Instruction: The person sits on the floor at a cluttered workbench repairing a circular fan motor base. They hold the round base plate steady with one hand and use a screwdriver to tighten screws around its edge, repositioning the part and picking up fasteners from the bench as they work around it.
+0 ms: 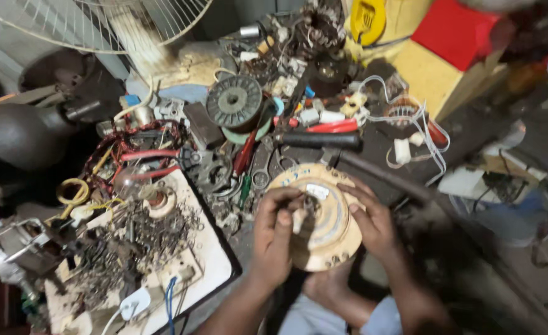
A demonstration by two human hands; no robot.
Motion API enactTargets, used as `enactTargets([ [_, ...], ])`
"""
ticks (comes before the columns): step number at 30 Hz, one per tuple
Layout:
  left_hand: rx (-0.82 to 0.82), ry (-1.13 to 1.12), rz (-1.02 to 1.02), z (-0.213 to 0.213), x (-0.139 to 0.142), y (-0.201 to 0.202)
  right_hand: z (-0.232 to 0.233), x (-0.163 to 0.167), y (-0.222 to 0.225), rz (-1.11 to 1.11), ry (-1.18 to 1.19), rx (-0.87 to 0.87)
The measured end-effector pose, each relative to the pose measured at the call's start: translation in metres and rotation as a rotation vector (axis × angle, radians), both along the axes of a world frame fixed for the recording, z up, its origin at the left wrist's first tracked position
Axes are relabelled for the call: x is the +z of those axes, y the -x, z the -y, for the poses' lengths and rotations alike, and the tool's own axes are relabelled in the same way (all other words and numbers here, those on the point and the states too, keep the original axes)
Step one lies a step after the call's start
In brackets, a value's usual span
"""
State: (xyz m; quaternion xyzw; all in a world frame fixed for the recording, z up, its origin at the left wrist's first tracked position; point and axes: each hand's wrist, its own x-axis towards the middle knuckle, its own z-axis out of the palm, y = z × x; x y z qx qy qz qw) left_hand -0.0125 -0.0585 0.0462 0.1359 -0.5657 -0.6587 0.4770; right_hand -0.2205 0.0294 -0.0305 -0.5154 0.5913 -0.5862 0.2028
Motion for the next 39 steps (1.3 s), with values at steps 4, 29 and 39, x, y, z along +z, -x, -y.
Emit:
enactTargets([
  [4,0.093,0.123,0.15,-0.006,-0.009,-0.005,-0.007,0.006,-0.017,0.102,0.102,0.071],
  [29,-0.623,-0.028,0.067,0.036,0.009,0.016,-0.014,0.045,-0.037,0.048,0.121,0.016],
  [39,-0.191,0.168,0.007,-0.003,-0.01,0.01,-0.012,0.012,-0.029,0.109,0.123,0.051],
])
